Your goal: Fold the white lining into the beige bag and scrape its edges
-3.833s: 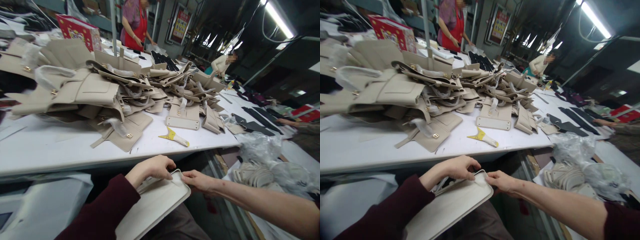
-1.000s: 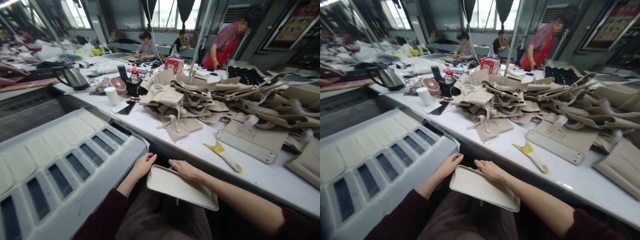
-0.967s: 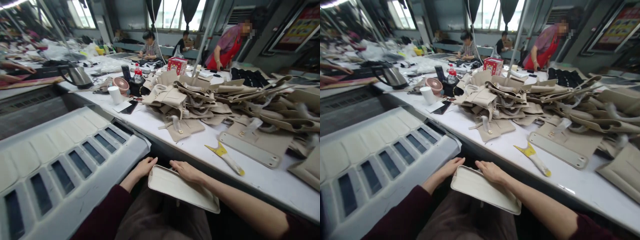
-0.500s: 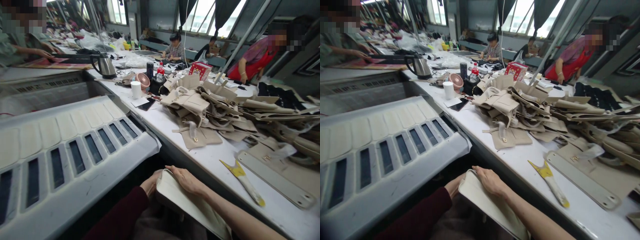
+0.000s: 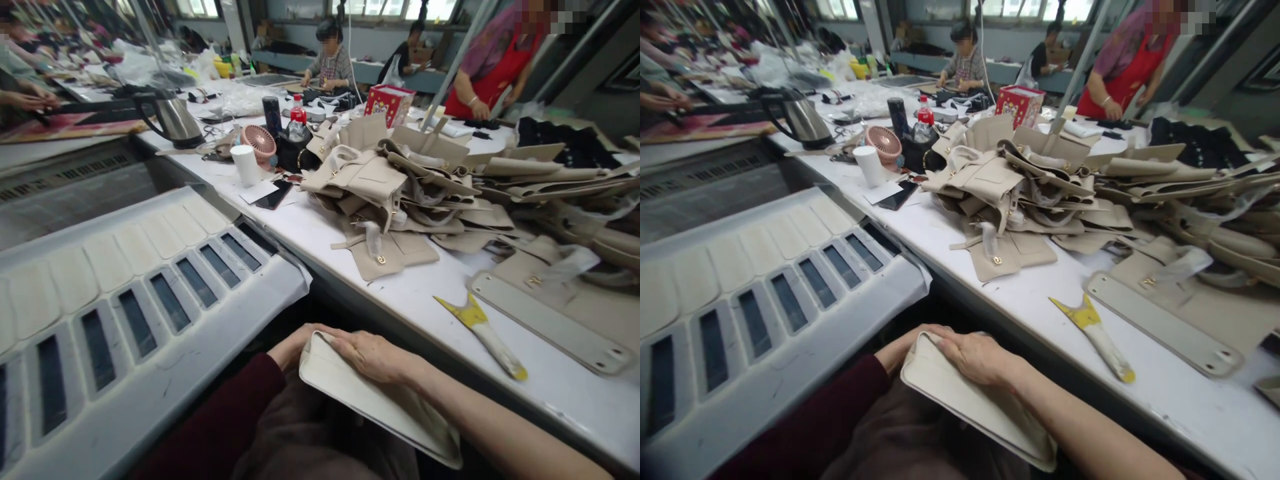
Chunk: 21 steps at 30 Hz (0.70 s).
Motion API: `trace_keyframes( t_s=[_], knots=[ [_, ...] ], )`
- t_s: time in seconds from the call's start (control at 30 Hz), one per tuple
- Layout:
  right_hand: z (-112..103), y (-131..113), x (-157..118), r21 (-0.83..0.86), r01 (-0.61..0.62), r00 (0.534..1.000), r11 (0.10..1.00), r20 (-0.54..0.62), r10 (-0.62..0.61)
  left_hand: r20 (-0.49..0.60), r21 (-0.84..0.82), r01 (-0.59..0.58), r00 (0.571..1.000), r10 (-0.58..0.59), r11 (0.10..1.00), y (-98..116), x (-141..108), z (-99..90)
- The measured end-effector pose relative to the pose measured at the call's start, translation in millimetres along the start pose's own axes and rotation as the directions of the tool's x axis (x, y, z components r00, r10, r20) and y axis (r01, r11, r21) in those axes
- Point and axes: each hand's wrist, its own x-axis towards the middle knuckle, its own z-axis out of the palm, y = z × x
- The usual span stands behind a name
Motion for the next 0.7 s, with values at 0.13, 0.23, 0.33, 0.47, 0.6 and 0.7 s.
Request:
trace_keyframes(
  t_s=[0.13,0.23,0.33,0.47,0.6,0.7],
  knots=[
    [-6.7,16.3,-32.7,-0.073,-0.106,0.994,0.992,0.030,0.109,0.039,0.321,0.035,0.998,-0.050,0.947,46.2,4.8,-10.5],
    [-11.7,30.6,-62.6,-0.085,-0.180,0.982,0.980,0.045,0.184,0.178,0.473,-0.037,0.982,-0.054,0.880,80.7,-9.5,-9.1],
    [-18.8,42.2,-90.5,-0.074,-0.241,0.967,0.968,0.062,0.246,0.304,0.613,-0.128,0.949,-0.084,0.779,100.4,-21.9,-2.6],
    [-25.7,49.0,-113.4,-0.044,-0.278,0.957,0.959,0.069,0.281,0.326,0.742,-0.188,0.940,-0.102,0.643,108.5,-22.6,5.5],
    [-19.8,42.5,-107.8,-0.053,-0.262,0.964,0.964,0.028,0.264,0.305,0.860,-0.230,0.947,-0.097,0.455,111.5,-16.1,14.4],
    [-9.8,35.8,-89.3,0.044,-0.223,0.969,0.974,-0.098,0.226,0.290,0.889,-0.237,0.954,-0.080,0.393,111.5,-12.8,21.2]
  ],
)
